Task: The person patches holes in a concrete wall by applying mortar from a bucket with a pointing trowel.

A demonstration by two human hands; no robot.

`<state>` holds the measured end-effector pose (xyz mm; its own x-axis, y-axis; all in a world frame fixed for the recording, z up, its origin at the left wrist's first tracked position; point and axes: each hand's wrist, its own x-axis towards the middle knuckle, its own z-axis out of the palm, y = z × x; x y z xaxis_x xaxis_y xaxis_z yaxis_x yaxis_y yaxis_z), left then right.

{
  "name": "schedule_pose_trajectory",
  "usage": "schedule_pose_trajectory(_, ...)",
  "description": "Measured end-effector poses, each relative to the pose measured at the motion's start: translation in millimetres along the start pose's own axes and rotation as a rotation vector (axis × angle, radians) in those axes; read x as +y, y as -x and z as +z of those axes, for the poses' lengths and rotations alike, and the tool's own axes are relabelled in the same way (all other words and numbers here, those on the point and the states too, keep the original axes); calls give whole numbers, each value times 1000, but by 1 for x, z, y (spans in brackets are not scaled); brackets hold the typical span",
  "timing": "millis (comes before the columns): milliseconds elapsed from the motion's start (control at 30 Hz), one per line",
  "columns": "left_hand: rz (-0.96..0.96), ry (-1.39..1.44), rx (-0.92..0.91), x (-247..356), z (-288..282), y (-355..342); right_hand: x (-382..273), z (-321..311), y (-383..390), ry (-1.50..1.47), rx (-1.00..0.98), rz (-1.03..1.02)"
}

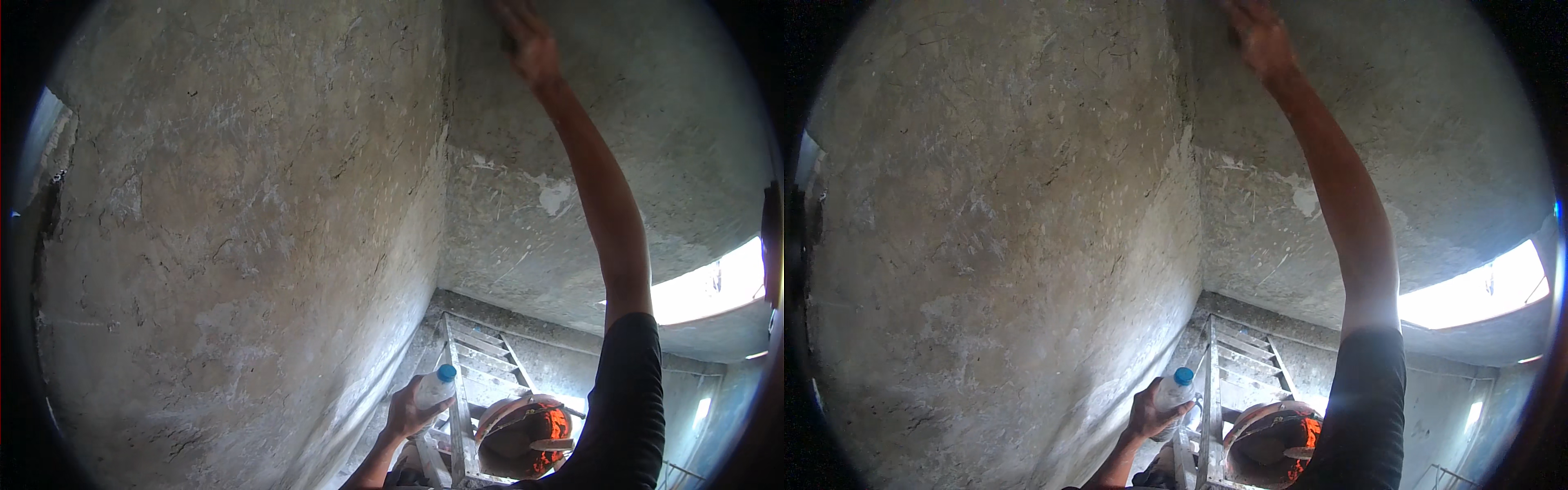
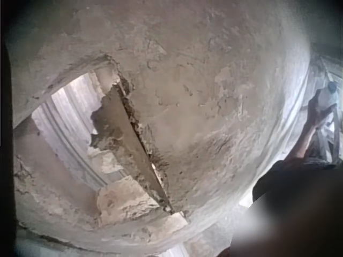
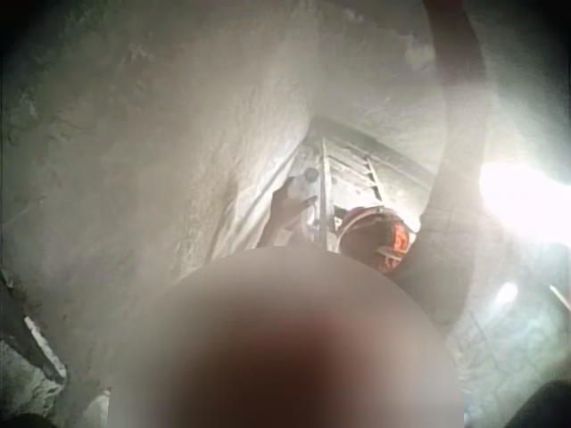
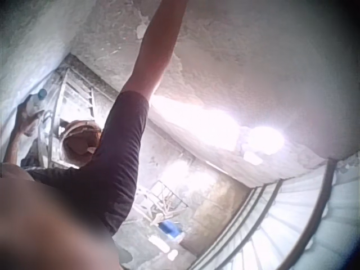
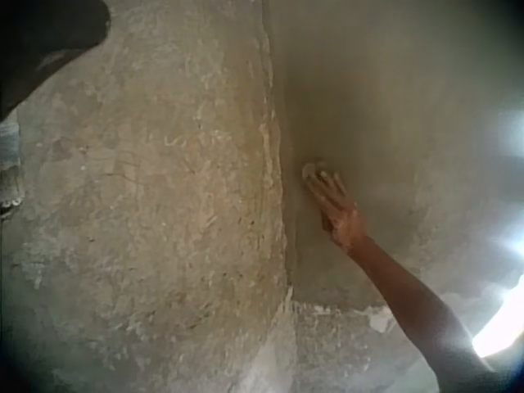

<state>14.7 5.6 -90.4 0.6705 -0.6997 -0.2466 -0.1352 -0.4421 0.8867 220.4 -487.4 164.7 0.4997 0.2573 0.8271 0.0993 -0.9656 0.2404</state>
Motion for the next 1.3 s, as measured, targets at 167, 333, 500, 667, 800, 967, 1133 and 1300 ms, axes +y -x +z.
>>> schedule_pose_trajectory(167,-7,10,11,7,0,3,-30,89,125,194,-293,2)
schedule_pose_trajectory(333,-9,12,4,-13,1,0,-69,85,261,-11,-1090,-243)
schedule_pose_trajectory(500,-42,14,20,-5,-8,3,-88,61,213,-86,-371,-32)
schedule_pose_trajectory(667,4,31,-23,-8,1,-6,-68,48,107,39,-103,28)
schedule_pose_trajectory(800,4,30,-32,-3,8,-12,-60,92,138,210,-190,-35)
schedule_pose_trajectory(967,-54,1,19,2,-3,6,-115,114,219,370,-536,-26)
schedule_pose_trajectory(1133,-32,0,47,4,-21,22,-163,37,317,-339,-991,341)
schedule_pose_trajectory(1300,-5,5,83,21,-21,28,-238,-102,342,-649,-711,1319)
